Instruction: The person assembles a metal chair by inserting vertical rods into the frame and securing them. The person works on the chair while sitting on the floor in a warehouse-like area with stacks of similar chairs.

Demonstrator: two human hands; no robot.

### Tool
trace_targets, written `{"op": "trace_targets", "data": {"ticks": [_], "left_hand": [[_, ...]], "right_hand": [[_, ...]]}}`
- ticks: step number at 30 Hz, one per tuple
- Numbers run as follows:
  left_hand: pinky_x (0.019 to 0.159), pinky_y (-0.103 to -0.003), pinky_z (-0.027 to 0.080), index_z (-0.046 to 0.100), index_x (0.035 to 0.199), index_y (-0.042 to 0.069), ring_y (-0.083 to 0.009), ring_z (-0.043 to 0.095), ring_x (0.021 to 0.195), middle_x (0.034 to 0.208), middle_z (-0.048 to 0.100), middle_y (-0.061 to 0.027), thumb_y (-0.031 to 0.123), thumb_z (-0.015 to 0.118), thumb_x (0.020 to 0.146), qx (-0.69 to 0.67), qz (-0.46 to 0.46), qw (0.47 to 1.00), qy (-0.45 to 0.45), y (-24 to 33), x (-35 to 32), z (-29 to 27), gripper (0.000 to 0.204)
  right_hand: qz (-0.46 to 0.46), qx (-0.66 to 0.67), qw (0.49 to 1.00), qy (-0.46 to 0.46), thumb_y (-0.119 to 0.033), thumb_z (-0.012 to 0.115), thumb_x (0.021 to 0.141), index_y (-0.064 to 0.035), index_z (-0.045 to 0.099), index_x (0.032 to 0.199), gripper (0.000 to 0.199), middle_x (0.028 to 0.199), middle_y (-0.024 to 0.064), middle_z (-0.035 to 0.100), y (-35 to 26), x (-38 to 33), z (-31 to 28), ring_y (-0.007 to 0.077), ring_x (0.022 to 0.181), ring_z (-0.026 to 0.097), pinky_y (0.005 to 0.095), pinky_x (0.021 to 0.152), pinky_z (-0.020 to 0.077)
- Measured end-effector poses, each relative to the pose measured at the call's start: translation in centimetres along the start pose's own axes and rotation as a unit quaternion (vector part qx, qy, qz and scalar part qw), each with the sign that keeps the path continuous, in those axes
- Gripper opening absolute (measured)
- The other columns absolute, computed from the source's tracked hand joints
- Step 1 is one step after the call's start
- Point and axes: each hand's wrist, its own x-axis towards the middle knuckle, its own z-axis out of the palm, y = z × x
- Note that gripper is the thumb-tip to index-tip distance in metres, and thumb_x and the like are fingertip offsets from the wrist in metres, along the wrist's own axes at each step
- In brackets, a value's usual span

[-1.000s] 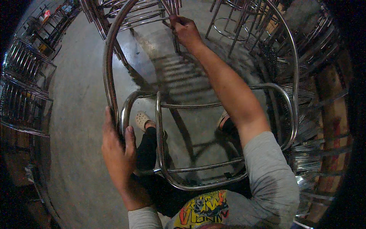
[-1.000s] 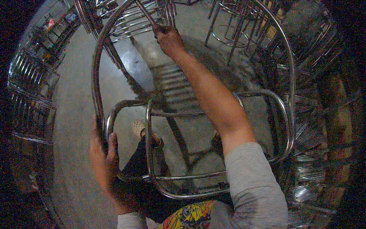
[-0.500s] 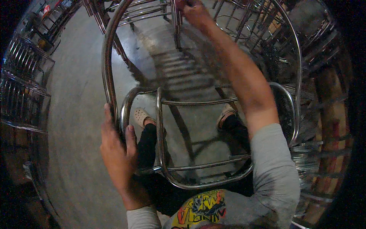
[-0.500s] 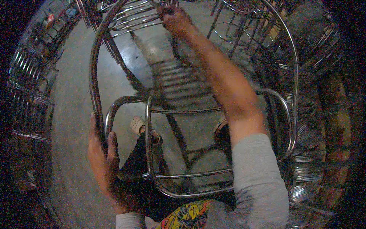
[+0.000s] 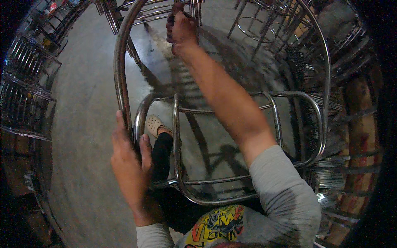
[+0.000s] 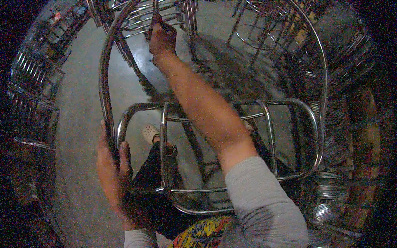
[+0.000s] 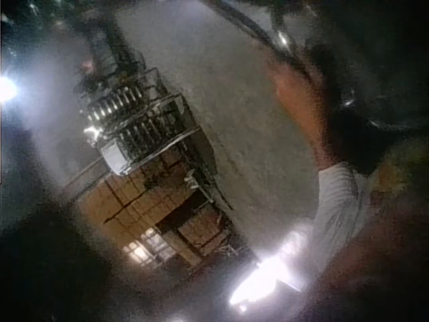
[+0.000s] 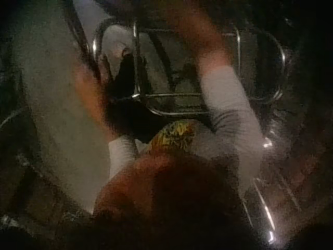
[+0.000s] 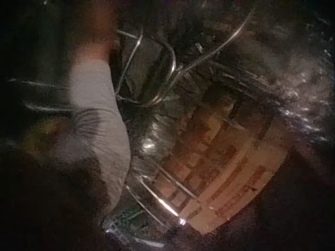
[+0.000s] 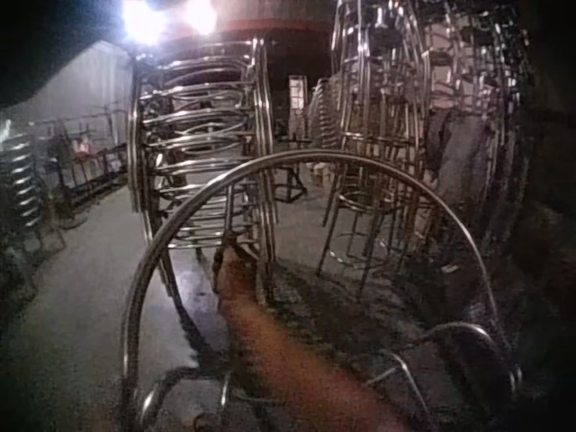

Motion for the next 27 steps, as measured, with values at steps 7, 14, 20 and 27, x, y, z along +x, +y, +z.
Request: {"op": "trace_targets", "data": {"ticks": [7, 14, 20, 27], "left_hand": [[0.076, -0.047, 0.049, 0.033, 0.146, 0.010, -0.0424, 0.061, 0.092, 0.112, 0.057, -0.0226, 0.016, 0.057, 0.088, 0.004, 0.008, 1.000, -0.004, -0.8, 0.0, 0.2, 0.063], [0.075, -0.048, 0.049, 0.033, 0.145, 0.010, -0.0431, 0.061, 0.091, 0.111, 0.057, -0.0230, 0.018, 0.058, 0.087, -0.012, 0.021, 1.000, 0.005, -0.9, 0.0, 0.4, 0.064], [0.074, -0.049, 0.049, 0.032, 0.146, 0.010, -0.0436, 0.061, 0.090, 0.110, 0.057, -0.0238, 0.017, 0.058, 0.087, -0.004, 0.013, 1.000, 0.001, -0.7, 0.1, 0.2, 0.065], [0.073, -0.049, 0.049, 0.030, 0.147, 0.012, -0.0439, 0.061, 0.089, 0.109, 0.057, -0.0237, 0.016, 0.057, 0.087, -0.012, 0.026, 1.000, 0.010, -0.4, 0.2, 0.2, 0.066]], "right_hand": [[-0.040, -0.212, 0.976, -0.026, -0.050, 0.057, 0.090, -0.0114, 0.058, 0.078, 0.040, 0.061, -0.0011, 0.051, 2.9, 0.9, -6.4, 0.0108, 0.050, 0.045, 0.0280, 0.044, 0.0344], [-0.212, -0.312, 0.925, -0.042, -0.048, 0.056, 0.093, -0.0080, 0.061, 0.085, 0.042, 0.064, -0.0025, 0.052, 2.3, 0.2, -9.6, 0.0098, 0.052, 0.045, 0.0272, 0.047, 0.0341], [-0.048, -0.346, 0.934, -0.071, -0.050, 0.055, 0.093, -0.0088, 0.059, 0.079, 0.044, 0.062, -0.0041, 0.048, -4.2, -0.6, -6.7, 0.0083, 0.052, 0.040, 0.0271, 0.049, 0.0304], [0.003, -0.283, 0.950, -0.131, -0.048, 0.055, 0.092, -0.0093, 0.058, 0.076, 0.042, 0.061, -0.0023, 0.046, -5.9, -0.1, -6.2, 0.0091, 0.053, 0.039, 0.0283, 0.049, 0.0298]]}}
